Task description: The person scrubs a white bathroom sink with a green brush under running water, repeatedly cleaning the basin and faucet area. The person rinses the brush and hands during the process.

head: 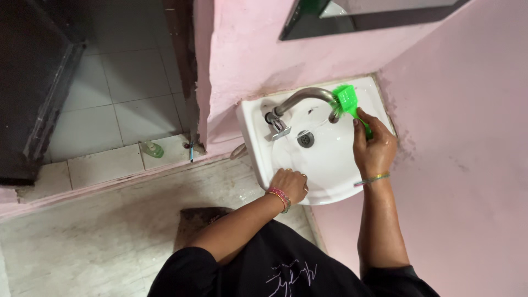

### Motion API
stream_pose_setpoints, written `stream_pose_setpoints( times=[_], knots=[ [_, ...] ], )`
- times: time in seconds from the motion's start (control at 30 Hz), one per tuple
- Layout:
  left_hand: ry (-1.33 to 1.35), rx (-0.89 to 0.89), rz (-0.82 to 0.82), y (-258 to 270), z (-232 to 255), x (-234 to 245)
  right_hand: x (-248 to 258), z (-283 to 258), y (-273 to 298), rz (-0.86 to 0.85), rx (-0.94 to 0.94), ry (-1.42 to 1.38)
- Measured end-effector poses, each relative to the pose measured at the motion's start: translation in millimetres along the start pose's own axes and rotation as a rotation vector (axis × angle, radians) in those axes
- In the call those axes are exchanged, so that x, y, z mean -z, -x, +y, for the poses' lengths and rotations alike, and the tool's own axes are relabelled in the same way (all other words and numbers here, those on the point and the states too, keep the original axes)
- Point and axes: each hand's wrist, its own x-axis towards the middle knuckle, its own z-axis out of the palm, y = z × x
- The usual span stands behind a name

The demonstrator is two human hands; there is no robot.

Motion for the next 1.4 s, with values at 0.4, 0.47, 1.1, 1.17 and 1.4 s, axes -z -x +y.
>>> stream_pose_setpoints(
  times=[0.4, 0.47, 1.1, 1.17, 1.4],
  knots=[
    [0.016, -0.013, 0.067, -1.9, -5.8, -9.1, 32.0, -59.9, -48.9, -0.183, 0.387, 0.414],
    [0.012, -0.011, 0.084, -2.8, -3.9, -9.5, 23.0, -64.5, -55.0, -0.189, 0.51, 0.396],
    [0.097, 0.006, 0.129, -5.0, -4.3, -18.2, -35.6, 59.3, 6.3, -0.256, 0.432, 0.427],
    [0.074, 0.001, 0.114, -6.4, -5.8, -12.9, -34.1, 68.4, 1.9, -0.257, 0.363, 0.383],
    [0.058, 0.021, 0.111, -5.1, -2.9, -15.7, -123.1, 88.0, -6.1, -0.575, -0.101, -0.455]
  ],
)
